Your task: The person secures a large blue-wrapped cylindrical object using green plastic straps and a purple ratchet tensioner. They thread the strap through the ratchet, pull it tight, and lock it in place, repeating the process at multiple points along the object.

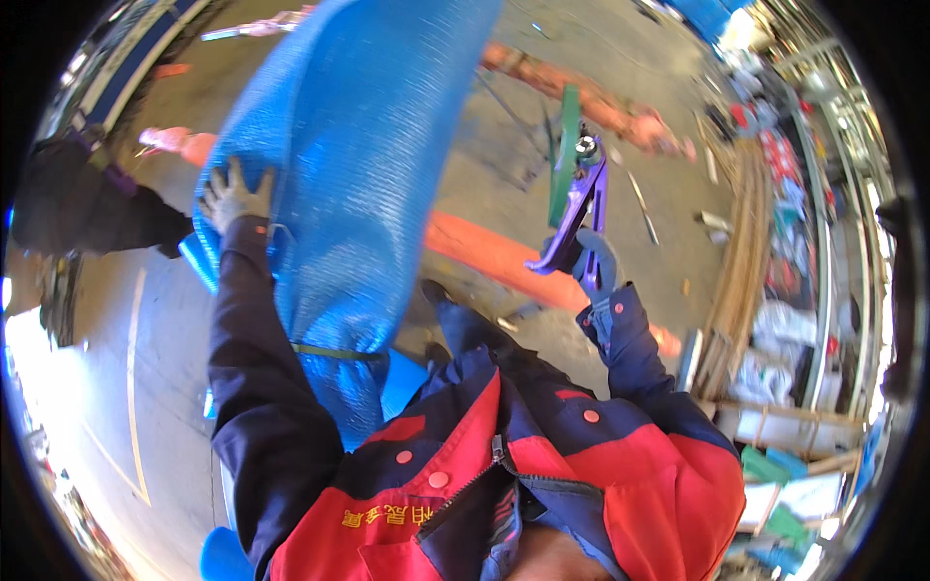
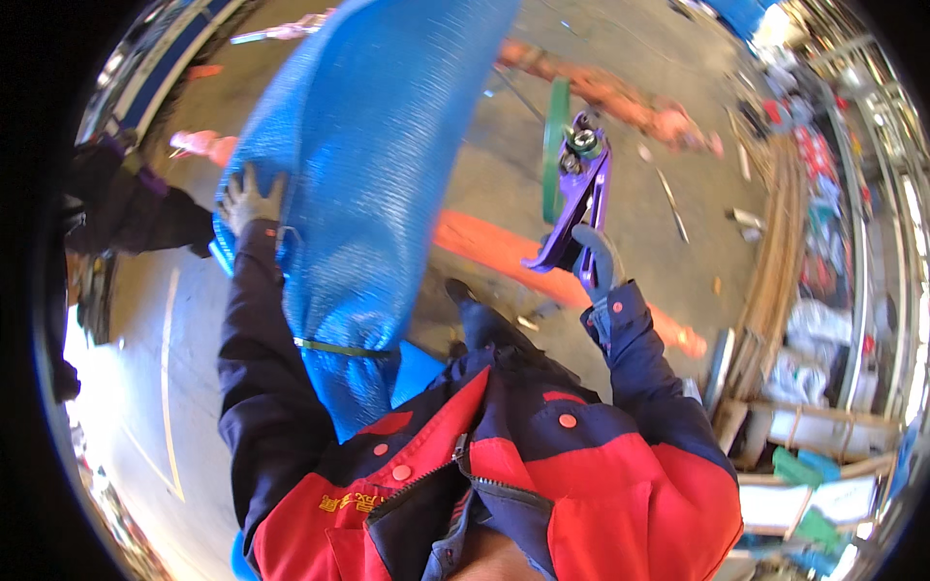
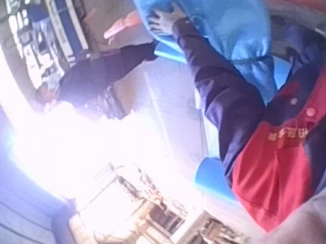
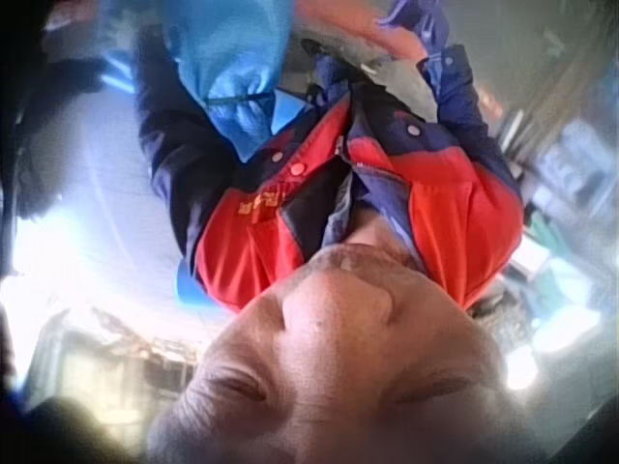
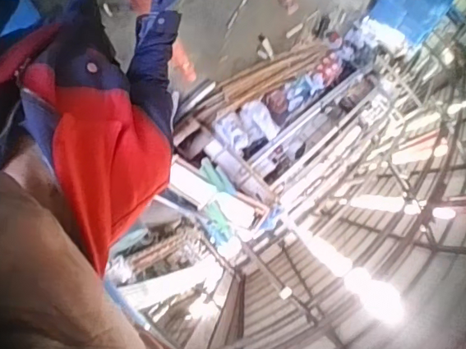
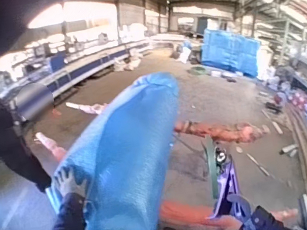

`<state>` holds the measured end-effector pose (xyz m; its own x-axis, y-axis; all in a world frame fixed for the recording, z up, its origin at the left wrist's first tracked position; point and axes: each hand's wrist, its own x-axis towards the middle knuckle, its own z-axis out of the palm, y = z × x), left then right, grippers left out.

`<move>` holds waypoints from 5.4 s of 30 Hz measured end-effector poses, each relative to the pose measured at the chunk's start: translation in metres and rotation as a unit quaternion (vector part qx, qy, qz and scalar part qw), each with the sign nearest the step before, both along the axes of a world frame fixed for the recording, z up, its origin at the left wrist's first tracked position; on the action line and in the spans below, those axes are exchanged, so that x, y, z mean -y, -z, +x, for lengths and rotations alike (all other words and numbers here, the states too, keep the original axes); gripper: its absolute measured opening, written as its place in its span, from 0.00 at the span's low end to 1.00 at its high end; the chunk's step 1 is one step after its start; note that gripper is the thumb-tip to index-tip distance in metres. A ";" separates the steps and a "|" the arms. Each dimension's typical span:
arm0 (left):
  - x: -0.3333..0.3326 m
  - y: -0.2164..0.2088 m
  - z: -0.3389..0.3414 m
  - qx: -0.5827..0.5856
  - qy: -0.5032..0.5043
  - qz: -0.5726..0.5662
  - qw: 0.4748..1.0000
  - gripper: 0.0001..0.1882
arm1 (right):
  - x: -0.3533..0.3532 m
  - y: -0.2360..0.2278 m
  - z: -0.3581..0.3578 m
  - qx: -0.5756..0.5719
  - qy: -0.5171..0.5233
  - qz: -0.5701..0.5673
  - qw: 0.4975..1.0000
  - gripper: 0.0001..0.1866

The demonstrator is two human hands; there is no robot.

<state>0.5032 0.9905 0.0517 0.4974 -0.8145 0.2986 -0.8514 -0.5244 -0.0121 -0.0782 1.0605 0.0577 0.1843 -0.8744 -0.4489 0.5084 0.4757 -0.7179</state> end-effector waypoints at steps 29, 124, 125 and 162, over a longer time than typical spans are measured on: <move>-0.055 0.035 -0.174 -0.310 0.365 -0.293 0.827 0.24 | -0.261 0.131 -0.278 0.090 0.067 0.220 0.969 0.19; 0.093 0.177 -0.920 -0.849 -0.242 -0.286 0.371 0.16 | 0.560 0.039 -0.612 0.301 -0.245 -0.066 0.919 0.22; 0.093 0.177 -0.915 -0.842 -0.276 -0.317 0.339 0.17 | 0.575 0.041 -0.588 0.288 -0.238 -0.044 0.927 0.21; 0.741 0.066 -0.281 -0.768 -0.182 -0.487 0.375 0.20 | 0.598 -0.015 -0.202 -0.200 -0.240 -0.258 0.914 0.08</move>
<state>0.2219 0.2491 -0.0146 0.7171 -0.4860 -0.4995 0.6672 0.2714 0.6937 -0.2807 0.4620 0.0732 0.5137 -0.8502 -0.1154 -0.0219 0.1214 -0.9924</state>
